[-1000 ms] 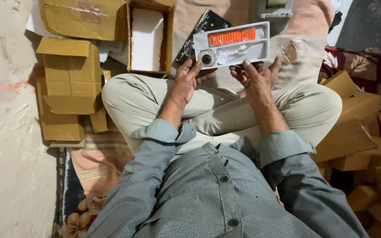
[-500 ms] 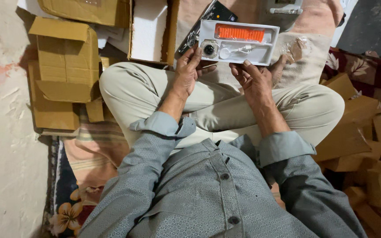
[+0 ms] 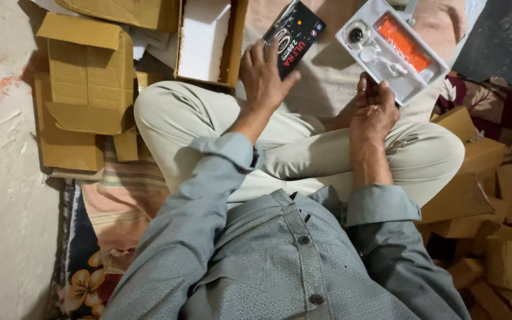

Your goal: The person assembles small cardboard boxes, places white foam padding inside, and inserts packaged smartwatches. They close the boxes and seal them with packing tape using a handheld dispenser. The finished packages are set aside.

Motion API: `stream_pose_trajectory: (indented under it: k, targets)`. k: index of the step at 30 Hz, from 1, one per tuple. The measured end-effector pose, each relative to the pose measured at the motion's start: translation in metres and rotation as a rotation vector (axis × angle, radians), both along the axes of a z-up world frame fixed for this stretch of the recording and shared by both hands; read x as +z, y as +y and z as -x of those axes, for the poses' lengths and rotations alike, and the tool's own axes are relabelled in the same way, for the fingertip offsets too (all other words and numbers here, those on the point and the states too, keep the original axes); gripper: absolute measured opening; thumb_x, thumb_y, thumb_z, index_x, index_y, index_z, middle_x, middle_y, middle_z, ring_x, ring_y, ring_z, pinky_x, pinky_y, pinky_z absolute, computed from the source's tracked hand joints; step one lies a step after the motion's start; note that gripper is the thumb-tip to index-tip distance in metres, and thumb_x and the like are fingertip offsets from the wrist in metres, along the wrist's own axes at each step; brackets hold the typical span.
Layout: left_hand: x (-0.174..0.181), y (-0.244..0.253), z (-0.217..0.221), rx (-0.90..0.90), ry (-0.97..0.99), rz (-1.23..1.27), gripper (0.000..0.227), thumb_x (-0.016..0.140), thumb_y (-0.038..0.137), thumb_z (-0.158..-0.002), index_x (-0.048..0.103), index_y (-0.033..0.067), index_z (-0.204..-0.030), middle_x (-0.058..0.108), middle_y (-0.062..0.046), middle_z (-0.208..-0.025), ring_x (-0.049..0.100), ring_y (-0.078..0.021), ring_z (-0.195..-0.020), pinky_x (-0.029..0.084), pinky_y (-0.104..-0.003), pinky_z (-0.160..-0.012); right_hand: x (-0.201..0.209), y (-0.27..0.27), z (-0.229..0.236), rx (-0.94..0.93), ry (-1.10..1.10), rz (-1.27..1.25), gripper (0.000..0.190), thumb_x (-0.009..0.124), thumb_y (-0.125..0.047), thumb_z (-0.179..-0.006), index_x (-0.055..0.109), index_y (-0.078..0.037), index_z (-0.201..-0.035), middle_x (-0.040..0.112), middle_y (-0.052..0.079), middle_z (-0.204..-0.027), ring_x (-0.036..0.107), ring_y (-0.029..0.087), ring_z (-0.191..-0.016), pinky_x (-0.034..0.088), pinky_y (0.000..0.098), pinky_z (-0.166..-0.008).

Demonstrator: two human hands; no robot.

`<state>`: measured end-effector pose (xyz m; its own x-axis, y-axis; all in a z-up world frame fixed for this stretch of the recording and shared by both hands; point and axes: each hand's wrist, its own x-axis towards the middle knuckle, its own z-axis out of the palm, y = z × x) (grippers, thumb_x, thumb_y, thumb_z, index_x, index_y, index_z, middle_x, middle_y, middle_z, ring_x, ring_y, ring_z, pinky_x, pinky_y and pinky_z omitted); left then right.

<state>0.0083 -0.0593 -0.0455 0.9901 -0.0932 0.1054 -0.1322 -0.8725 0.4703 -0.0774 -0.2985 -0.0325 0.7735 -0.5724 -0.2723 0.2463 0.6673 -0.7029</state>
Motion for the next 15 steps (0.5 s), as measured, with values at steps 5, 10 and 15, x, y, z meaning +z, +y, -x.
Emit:
stream_pose_trajectory:
  k: [5,10,15]
  targets:
    - [0.011,-0.008,-0.030,-0.016,0.289,-0.242,0.137,0.097,0.049,-0.055,0.012,0.0230,-0.160,0.030,-0.025,-0.153,0.029,-0.0476,-0.145,0.030,-0.066,-0.115,-0.006,-0.006,-0.005,-0.004,0.034,-0.043,0.029,0.059,-0.010,-0.096,0.063,0.012,-0.114,0.073,0.022,-0.105,0.075,0.032,-0.100,0.065,0.0396,-0.091]
    - [0.026,0.003,-0.021,0.208,0.298,0.310,0.116,0.092,0.044,-0.068,0.025,0.0289,-0.161,0.026,-0.035,-0.150,0.045,-0.0478,-0.130,0.048,-0.049,-0.104,-0.011,-0.009,-0.003,-0.026,-0.030,-0.100,0.030,0.059,-0.012,-0.098,0.062,0.013,-0.115,0.074,0.025,-0.107,0.075,0.032,-0.098,0.063,0.0386,-0.090]
    - [0.071,0.023,0.023,-0.062,-0.104,0.362,0.106,0.091,0.042,-0.071,0.036,0.0220,-0.160,0.053,-0.016,-0.128,0.058,-0.0353,-0.119,0.052,-0.044,-0.103,-0.013,-0.011,-0.012,-0.022,-0.098,-0.069,0.023,0.058,-0.012,-0.097,0.062,0.008,-0.107,0.073,0.022,-0.100,0.075,0.033,-0.088,0.062,0.0400,-0.078]
